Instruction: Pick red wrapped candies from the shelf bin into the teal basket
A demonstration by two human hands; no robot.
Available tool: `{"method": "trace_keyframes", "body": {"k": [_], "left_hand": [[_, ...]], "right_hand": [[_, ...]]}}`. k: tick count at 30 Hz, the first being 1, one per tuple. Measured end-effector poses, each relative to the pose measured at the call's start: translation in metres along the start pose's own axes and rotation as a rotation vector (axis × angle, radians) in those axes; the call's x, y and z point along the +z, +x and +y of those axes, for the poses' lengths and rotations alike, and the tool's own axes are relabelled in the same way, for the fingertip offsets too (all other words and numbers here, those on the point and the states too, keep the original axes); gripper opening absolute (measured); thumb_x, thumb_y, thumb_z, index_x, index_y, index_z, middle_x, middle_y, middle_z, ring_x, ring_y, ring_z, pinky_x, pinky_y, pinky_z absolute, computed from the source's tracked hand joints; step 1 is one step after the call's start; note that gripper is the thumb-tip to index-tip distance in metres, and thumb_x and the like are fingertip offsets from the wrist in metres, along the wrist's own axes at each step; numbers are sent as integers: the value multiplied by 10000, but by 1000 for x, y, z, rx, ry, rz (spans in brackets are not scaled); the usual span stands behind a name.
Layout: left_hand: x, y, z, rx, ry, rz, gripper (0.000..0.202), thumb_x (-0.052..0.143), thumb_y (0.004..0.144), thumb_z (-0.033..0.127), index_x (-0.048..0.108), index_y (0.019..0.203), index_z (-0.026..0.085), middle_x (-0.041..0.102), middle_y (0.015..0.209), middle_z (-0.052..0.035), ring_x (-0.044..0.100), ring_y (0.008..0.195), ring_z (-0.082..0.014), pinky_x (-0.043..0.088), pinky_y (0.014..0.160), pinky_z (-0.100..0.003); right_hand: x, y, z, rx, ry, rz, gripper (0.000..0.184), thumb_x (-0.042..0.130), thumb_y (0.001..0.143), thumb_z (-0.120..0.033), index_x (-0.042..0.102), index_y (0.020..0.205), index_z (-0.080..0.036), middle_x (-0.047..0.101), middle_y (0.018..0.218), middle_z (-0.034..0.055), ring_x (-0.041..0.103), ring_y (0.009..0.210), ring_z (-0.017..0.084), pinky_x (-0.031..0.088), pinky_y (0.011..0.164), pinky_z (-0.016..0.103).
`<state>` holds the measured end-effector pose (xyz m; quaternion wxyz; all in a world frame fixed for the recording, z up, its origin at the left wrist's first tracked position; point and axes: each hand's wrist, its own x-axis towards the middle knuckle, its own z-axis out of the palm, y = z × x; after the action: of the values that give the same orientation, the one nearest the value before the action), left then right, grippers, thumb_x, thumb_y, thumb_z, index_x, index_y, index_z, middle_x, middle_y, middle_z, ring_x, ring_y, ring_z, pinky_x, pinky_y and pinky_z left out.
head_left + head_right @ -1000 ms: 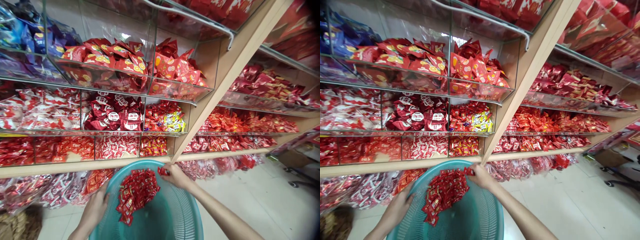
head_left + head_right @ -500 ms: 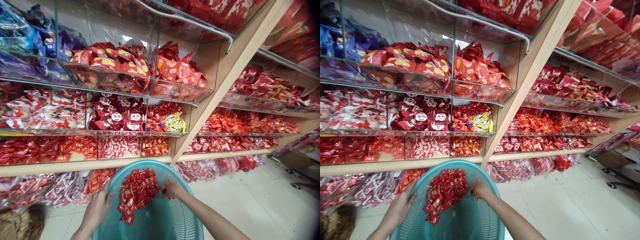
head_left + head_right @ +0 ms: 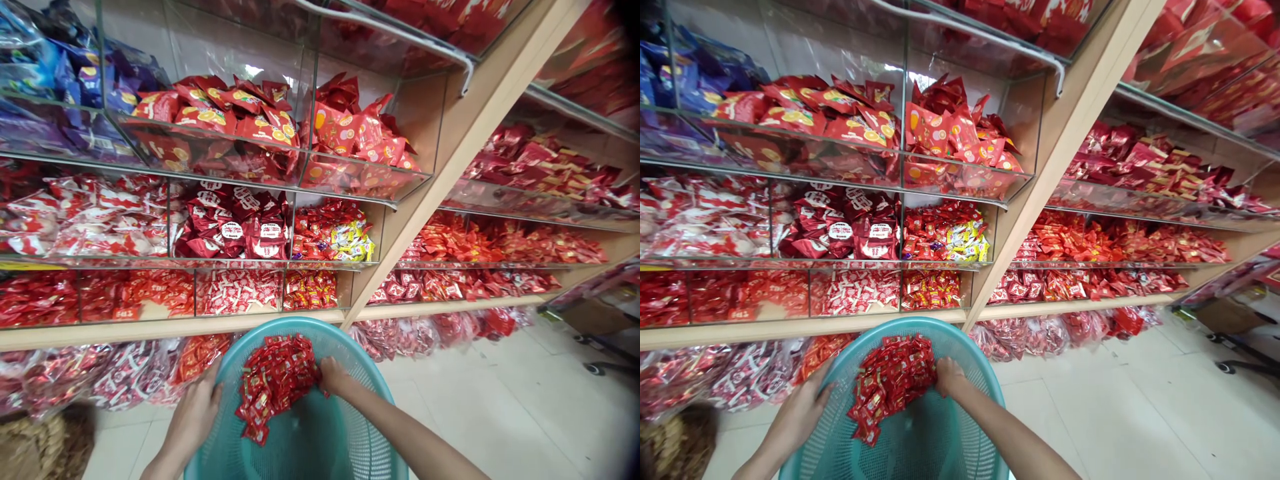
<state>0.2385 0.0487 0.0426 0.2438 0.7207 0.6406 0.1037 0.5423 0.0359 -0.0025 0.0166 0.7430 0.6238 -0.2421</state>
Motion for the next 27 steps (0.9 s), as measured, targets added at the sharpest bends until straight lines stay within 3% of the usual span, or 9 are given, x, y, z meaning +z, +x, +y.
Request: {"method": "trace_keyframes", "body": {"k": [6, 12, 21, 24, 27], "left_hand": [[0, -1, 2, 10, 9, 21, 503, 259, 896, 275, 385, 1359, 124, 553, 1306, -142, 520, 1202, -245, 430, 955, -350], [1, 0, 1, 30, 8, 37, 512, 260, 894, 279, 385, 1364, 116, 559, 1295, -151, 549, 1167, -244, 421, 973, -350], [1, 0, 0, 43, 13, 55, 497, 268, 890, 268, 412, 1351, 148, 576, 1281, -131, 566, 1146, -235, 435, 957, -342], [1, 0, -2, 48, 15, 52, 492, 264, 890, 278, 424, 1340, 162, 582, 1277, -118, 571, 1139, -237, 440, 949, -349], [4, 1, -5, 42, 16, 39, 513, 238, 890, 289, 415, 1341, 122, 571, 1285, -139, 561, 1152, -246, 439, 949, -357]], "right_hand": [[-14, -7, 3, 42, -106, -32, 182, 634, 682, -110, 684, 848, -163, 683, 924, 126, 650, 897, 293, 507, 724, 338], [-26, -5, 1, 35, -140, -12, 204, 531, 780, -90, 657, 932, -138, 674, 986, 133, 629, 932, 253, 492, 792, 321], [-18, -9, -2, -6, -146, -5, 412, 494, 766, -33, 567, 1168, -90, 600, 1159, 161, 583, 1037, 233, 451, 904, 302], [-19, -8, 0, -6, -118, 20, 513, 482, 770, -48, 471, 1282, -85, 598, 1155, 160, 582, 1035, 228, 449, 903, 299], [-19, -8, 0, -8, -86, 53, 533, 472, 760, -55, 469, 1291, -103, 611, 1137, 153, 588, 1023, 229, 450, 899, 300]]}}
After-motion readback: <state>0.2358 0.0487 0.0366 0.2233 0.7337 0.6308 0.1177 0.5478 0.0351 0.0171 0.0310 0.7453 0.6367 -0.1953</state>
